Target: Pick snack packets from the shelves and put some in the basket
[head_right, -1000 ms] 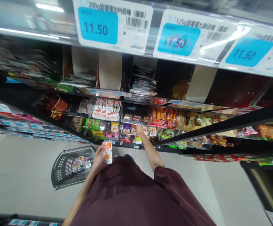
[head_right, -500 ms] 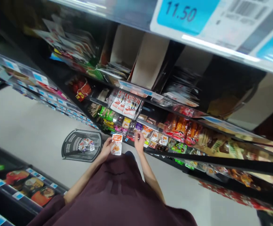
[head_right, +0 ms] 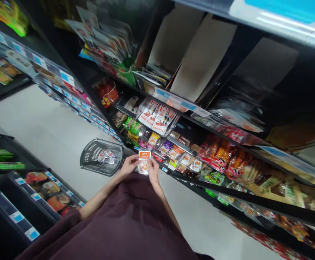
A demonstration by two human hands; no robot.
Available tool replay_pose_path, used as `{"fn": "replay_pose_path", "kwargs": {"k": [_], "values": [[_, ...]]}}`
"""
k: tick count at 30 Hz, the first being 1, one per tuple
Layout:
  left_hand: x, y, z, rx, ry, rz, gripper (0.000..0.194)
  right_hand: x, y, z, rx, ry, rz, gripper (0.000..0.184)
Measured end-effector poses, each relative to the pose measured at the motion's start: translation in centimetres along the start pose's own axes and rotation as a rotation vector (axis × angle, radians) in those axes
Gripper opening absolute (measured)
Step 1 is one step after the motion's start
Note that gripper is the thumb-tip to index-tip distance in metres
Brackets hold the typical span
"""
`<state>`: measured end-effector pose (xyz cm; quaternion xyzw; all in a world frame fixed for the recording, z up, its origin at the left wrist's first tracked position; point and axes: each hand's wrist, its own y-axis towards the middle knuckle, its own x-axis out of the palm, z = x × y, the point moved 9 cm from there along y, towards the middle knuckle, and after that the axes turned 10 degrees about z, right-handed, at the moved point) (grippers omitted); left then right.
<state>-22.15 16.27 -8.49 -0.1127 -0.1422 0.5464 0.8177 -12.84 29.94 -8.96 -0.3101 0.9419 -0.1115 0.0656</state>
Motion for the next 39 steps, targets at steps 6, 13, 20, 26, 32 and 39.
{"fn": "replay_pose_path", "kwargs": {"k": [6,13,20,26,32,39], "values": [[-0.1,0.4,0.4,0.075,0.083,0.036,0.040,-0.1,-0.9,-0.3,0.032,0.065,0.024,0.032],[-0.9,0.6,0.6,0.111,0.136,0.101,0.040,0.2,-0.8,0.3,0.058,0.039,0.013,0.035],[-0.7,0.8,0.9,0.103,0.051,0.042,0.042,0.4,-0.4,1.2,0.099,0.058,0.040,0.037],[-0.4,1.1,1.6,0.148,0.063,-0.025,0.036,0.7,0.0,0.8,0.121,0.127,0.076,0.038],[-0.6,1.1,4.9,0.358,0.300,0.037,0.017,1.0,0.7,-0.6,0.018,0.060,0.088,0.037],[1.7,0.5,4.2,0.238,0.169,-0.198,0.045,2.9,-0.1,-2.0,0.000,0.089,-0.130,0.036]]}}
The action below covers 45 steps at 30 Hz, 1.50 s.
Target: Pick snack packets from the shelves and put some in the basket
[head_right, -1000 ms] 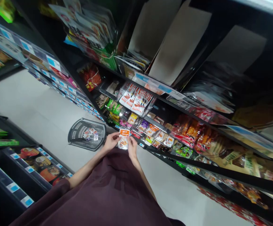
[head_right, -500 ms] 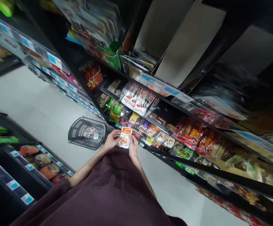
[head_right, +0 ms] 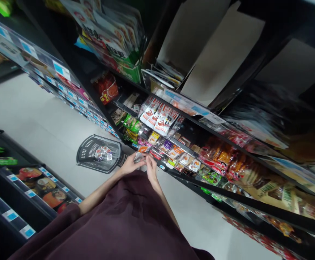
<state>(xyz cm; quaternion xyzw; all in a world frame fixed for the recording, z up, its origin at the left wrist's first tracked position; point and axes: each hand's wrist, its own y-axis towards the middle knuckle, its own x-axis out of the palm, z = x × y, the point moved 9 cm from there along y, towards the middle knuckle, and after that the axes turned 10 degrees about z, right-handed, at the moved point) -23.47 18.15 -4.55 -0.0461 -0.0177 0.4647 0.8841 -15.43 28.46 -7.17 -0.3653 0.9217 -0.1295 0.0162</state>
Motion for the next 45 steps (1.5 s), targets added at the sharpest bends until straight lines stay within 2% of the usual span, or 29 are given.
{"fn": "replay_pose_path", "kwargs": {"k": [3,7,13,28,32,36,40,43,45], "values": [[-0.3,0.1,-1.5,-0.131,-0.174,0.050,0.042,0.9,-0.3,-0.7,-0.034,0.006,-0.054,0.031],[-0.9,0.0,-3.7,-0.335,-0.497,0.173,0.048,0.9,-0.2,-1.1,-0.041,0.049,-0.004,0.025],[-0.6,-0.1,-4.7,-0.468,-0.689,0.232,0.055,1.0,-0.1,-1.3,-0.043,0.079,-0.023,0.019],[0.4,-0.1,-4.9,-0.510,-0.713,0.286,0.061,-0.1,0.0,-1.0,-0.035,0.068,-0.021,0.019],[0.6,0.0,-4.9,-0.490,-0.645,0.280,0.060,-0.5,0.1,-1.0,-0.026,0.043,-0.021,0.021],[0.4,0.1,-4.3,-0.380,-0.453,0.246,0.056,-0.5,0.1,-0.8,0.017,0.018,-0.060,0.027],[1.3,0.2,-2.3,-0.226,-0.266,0.100,0.055,-0.2,-0.1,-0.8,0.024,-0.015,-0.112,0.043],[2.3,0.2,-0.9,-0.116,-0.225,-0.032,0.053,-0.6,0.0,-1.0,-0.006,-0.036,-0.075,0.045],[2.2,0.4,-0.4,-0.031,-0.164,-0.026,0.049,-0.9,0.0,-0.6,0.007,-0.022,-0.050,0.041]]}}
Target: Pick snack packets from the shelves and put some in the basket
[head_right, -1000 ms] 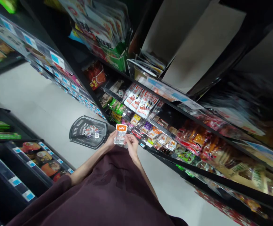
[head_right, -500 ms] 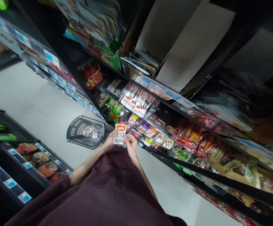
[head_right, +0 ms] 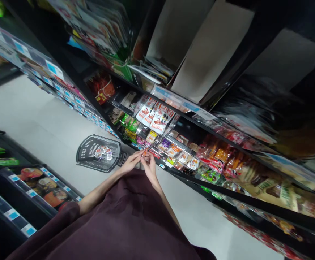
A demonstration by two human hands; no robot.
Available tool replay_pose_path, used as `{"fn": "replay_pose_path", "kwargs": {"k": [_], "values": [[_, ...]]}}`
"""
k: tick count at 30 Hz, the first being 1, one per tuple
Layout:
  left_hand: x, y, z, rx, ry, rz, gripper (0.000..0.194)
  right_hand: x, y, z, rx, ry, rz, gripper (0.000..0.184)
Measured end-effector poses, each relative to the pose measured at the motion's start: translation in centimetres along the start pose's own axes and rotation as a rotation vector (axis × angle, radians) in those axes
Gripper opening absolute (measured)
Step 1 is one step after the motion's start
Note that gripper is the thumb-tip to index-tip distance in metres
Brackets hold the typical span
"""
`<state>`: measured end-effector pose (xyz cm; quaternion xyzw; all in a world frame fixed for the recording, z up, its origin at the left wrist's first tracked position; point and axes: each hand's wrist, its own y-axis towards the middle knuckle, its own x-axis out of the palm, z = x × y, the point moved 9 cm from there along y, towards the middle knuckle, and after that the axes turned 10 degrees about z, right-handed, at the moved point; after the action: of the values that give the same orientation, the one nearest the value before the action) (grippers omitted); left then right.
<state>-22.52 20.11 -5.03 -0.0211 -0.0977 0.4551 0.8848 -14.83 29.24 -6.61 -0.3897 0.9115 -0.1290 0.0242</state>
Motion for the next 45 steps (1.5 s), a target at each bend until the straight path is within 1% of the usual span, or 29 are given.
{"fn": "replay_pose_path", "kwargs": {"k": [2,5,9,13,15,18,22,24,26,27,31,33,35,37,39,41,45], "values": [[-0.8,0.1,0.1,0.067,0.086,0.073,0.045,-0.6,0.1,0.7,0.033,0.016,0.036,0.036],[-1.7,0.1,-0.3,0.090,0.164,0.167,0.040,-1.9,0.2,2.0,0.071,-0.013,0.128,0.035],[-1.6,0.0,-0.8,0.052,0.154,0.168,0.037,-2.9,0.4,2.6,0.052,-0.071,0.208,0.032],[-1.2,-0.1,-0.5,0.043,0.142,0.136,0.037,-2.8,0.5,2.2,0.033,-0.079,0.181,0.031],[-0.9,-0.1,-0.2,0.058,0.175,0.093,0.035,-2.7,0.6,2.0,0.055,-0.058,0.116,0.031],[-0.1,-0.3,0.2,0.105,0.309,-0.019,0.033,-2.9,0.9,2.1,0.112,-0.042,-0.044,0.036],[2.2,-1.3,0.1,0.198,0.458,-0.267,0.036,-4.3,0.7,1.7,0.062,-0.122,-0.205,0.037],[2.9,-1.8,-0.2,0.209,0.492,-0.352,0.035,-5.1,0.6,1.5,0.024,-0.176,-0.253,0.037],[3.2,-2.1,-0.2,0.217,0.494,-0.376,0.035,-6.6,1.1,0.9,-0.035,-0.265,-0.230,0.034],[3.1,-2.1,-0.1,0.223,0.487,-0.369,0.035,-7.9,1.7,0.4,-0.077,-0.327,-0.177,0.033],[2.1,-2.1,0.3,0.218,0.459,-0.304,0.032,-14.5,5.1,-2.7,-0.245,-0.679,0.156,0.033],[1.5,-2.1,0.1,0.203,0.453,-0.284,0.030,-17.0,6.9,-3.6,-0.283,-0.889,0.256,0.032],[1.3,-2.3,-0.1,0.201,0.455,-0.286,0.030,-18.6,8.6,-3.6,-0.269,-1.093,0.288,0.030],[1.2,-2.6,-0.2,0.207,0.469,-0.302,0.030,-19.3,10.1,-2.7,-0.212,-1.287,0.272,0.030],[1.2,-2.9,-0.4,0.212,0.490,-0.318,0.030,-19.3,11.2,-1.5,-0.156,-1.427,0.231,0.030],[1.0,-3.2,-0.4,0.221,0.518,-0.324,0.030,-18.9,12.0,-0.4,-0.126,-1.496,0.191,0.030],[0.6,-3.8,-0.6,0.257,0.583,-0.314,0.030,-18.3,13.0,1.0,-0.111,-1.541,0.150,0.032]]}}
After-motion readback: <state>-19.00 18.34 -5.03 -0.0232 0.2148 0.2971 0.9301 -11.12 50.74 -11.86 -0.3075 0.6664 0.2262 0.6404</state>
